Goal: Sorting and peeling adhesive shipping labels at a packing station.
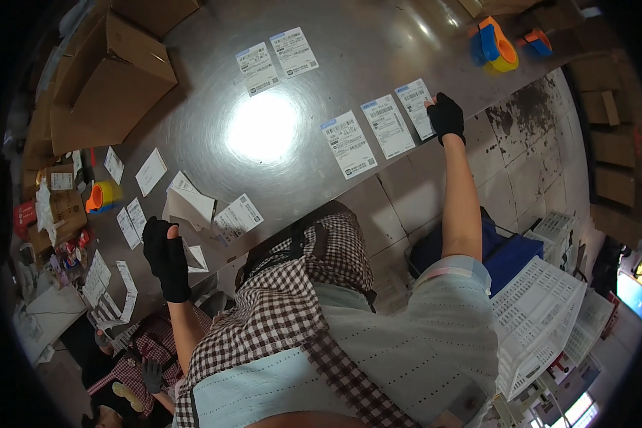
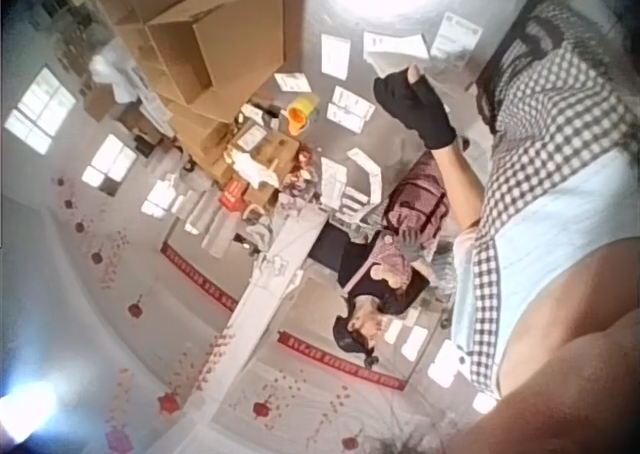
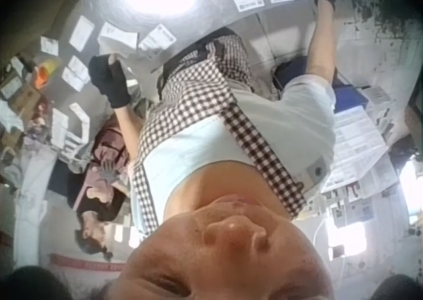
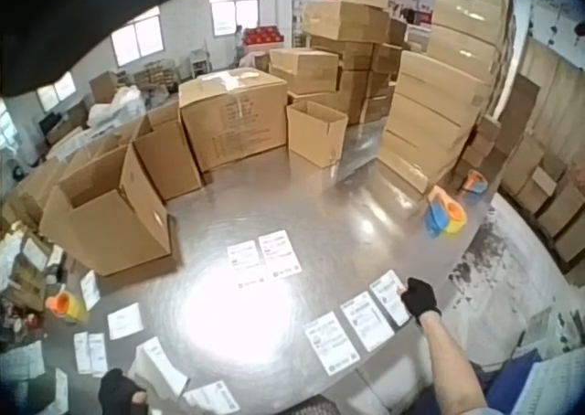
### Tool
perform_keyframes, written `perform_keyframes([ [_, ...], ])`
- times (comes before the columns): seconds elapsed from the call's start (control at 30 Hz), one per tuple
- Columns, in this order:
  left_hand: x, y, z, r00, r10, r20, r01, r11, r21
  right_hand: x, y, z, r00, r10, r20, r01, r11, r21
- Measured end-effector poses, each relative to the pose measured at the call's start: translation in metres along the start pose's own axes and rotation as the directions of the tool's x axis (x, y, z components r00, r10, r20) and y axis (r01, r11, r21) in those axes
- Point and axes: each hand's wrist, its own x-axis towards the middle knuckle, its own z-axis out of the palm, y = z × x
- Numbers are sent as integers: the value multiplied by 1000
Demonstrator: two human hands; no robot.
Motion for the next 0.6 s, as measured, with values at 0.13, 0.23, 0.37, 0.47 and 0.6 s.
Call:
perform_keyframes([
  [0.13, -1, 10, -5, 997, -34, 63, 33, 999, 20, -20, -17, -1, 882, -287, -375, 143, 919, -366],
  [0.23, -4, 23, -8, 1000, -17, -4, 18, 997, 81, -54, -75, 6, 895, -284, -345, 261, 959, -112],
  [0.37, 1, 43, 1, 992, 124, -1, -124, 991, 54, -159, -172, 76, 494, -500, 711, -400, 596, 697],
  [0.47, 4, 58, 9, 960, 258, 107, -256, 966, -34, -237, -250, 81, 92, -752, 653, -597, 483, 641],
  [0.6, -1, 70, -4, 944, 274, 183, -291, 954, 70, -254, -285, 88, 21, -984, 176, 115, 177, 978],
])
